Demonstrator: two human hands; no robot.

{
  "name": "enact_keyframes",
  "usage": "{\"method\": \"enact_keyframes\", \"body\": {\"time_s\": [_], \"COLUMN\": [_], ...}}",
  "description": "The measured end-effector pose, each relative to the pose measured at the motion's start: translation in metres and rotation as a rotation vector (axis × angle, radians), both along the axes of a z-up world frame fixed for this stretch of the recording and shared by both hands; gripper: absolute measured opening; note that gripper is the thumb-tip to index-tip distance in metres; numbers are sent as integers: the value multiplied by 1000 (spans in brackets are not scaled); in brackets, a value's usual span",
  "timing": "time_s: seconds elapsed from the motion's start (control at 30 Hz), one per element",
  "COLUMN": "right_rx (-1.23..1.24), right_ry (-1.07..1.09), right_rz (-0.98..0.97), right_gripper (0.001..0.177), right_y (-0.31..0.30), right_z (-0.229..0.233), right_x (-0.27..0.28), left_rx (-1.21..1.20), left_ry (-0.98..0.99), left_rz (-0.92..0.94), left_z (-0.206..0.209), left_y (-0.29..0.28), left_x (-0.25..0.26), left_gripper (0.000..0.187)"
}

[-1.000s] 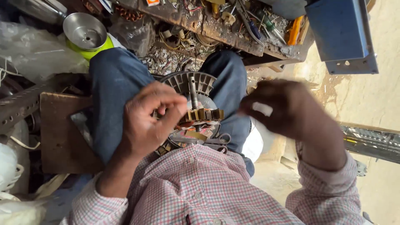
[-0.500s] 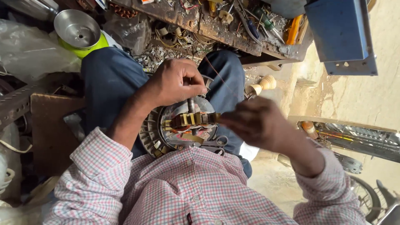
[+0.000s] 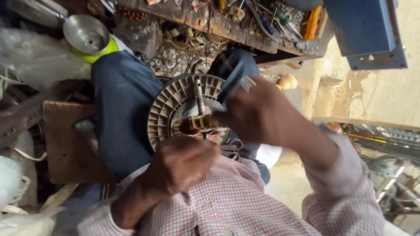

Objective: Repairing or rewiring the stator/coil of a fan motor at a workbench.

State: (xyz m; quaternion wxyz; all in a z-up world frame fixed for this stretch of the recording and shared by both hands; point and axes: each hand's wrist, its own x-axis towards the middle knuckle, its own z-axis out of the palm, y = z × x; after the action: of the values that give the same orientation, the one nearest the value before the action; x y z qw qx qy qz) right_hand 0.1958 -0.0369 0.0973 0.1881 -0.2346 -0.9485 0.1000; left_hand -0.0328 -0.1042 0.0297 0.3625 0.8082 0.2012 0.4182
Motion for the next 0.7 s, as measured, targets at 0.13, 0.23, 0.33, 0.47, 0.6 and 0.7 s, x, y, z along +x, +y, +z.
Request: {"method": "enact_keyframes", "body": {"time_s": [0.13,0.23,0.33,0.47,0.6,0.7], "right_rx": [-596,-476,-274,-586,-368,-442], "right_ry": [125,106,-83,-244,3,91], "right_rz": [-262,-256,-407,-46,192,43], "right_gripper": [12,14,11,18,14,7], "right_y": [37,26,10,-42,-19,42], "right_z": [-105,-70,-32,-4,14,-41], "right_x": [22,32,37,6,-6,-3], "left_rx": [186,-347,-221,-432,-112,52], "left_ry": [142,-322,75,254,-77,58], "left_rz": [326,348,174,-49,84,244], "left_z": [1,-1,-22,-22,1,-3], "left_y": [15,42,105,108,18,7], "left_x": [-2,10,25,9,-2,-10], "left_gripper": [10,14,29,9,12,10]}}
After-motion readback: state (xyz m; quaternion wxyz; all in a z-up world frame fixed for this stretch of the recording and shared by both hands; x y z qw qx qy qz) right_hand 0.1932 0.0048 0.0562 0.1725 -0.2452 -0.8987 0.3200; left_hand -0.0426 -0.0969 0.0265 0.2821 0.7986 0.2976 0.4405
